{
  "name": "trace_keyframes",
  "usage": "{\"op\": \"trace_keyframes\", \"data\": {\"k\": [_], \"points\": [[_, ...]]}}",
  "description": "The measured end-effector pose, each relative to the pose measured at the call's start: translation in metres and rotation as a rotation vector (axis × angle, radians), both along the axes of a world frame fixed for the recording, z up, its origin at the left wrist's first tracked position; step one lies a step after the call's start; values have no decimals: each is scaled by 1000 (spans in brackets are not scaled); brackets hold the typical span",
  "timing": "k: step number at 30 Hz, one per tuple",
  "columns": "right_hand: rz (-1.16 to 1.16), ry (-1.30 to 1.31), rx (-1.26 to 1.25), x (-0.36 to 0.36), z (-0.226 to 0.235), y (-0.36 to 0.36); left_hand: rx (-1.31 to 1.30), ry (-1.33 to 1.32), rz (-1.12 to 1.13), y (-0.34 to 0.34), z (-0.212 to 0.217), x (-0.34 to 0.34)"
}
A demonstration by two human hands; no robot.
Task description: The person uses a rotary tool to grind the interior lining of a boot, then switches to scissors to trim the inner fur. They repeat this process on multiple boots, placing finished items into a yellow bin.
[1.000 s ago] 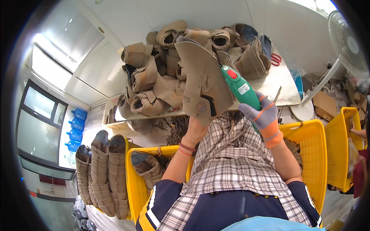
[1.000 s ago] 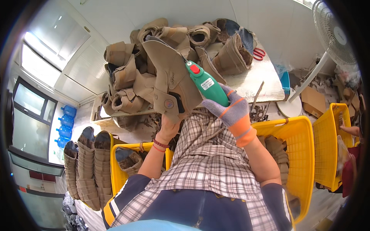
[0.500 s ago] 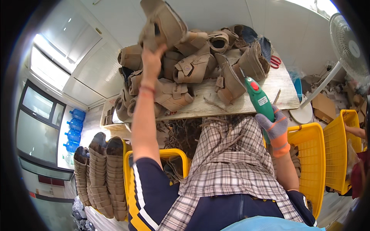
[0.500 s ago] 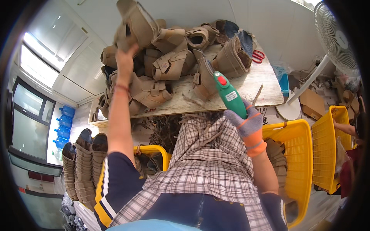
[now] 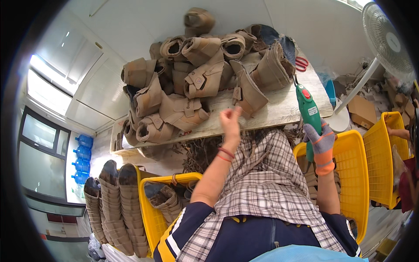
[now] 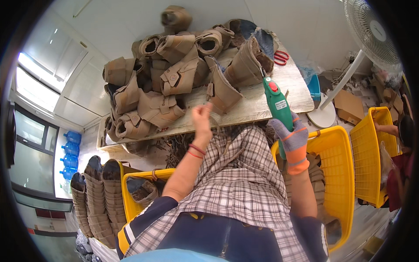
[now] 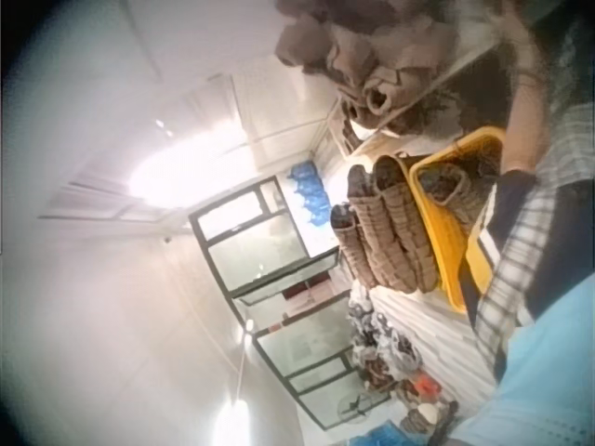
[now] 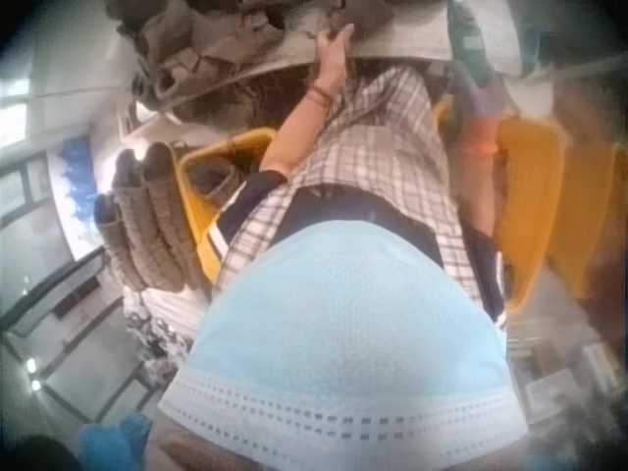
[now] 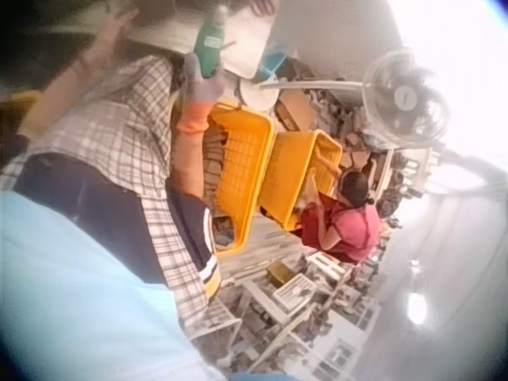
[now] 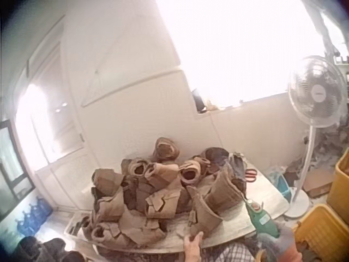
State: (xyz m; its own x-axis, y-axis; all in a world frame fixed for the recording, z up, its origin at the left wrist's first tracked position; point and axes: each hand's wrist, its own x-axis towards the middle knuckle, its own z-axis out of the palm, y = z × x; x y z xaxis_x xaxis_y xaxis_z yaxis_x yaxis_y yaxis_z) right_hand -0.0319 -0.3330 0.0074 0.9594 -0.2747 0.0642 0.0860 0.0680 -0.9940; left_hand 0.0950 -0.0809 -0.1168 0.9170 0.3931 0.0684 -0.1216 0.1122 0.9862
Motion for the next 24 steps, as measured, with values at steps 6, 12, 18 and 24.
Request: {"op": "trace_keyframes", "data": {"k": [6,12,18,24], "points": [[-6,4,-5,0,2,7,-90,-178,-288,-38,13,16],[-29,-137,-254,3,-3,-2,-679,-73,-473,30,118,-11],[5,-494,-708,8,-23,20,-1068,-66,-709,119,150,-23],[-59,-764,-1119,5,-17,26,-1307,102,-654,158,140,-22]]}}
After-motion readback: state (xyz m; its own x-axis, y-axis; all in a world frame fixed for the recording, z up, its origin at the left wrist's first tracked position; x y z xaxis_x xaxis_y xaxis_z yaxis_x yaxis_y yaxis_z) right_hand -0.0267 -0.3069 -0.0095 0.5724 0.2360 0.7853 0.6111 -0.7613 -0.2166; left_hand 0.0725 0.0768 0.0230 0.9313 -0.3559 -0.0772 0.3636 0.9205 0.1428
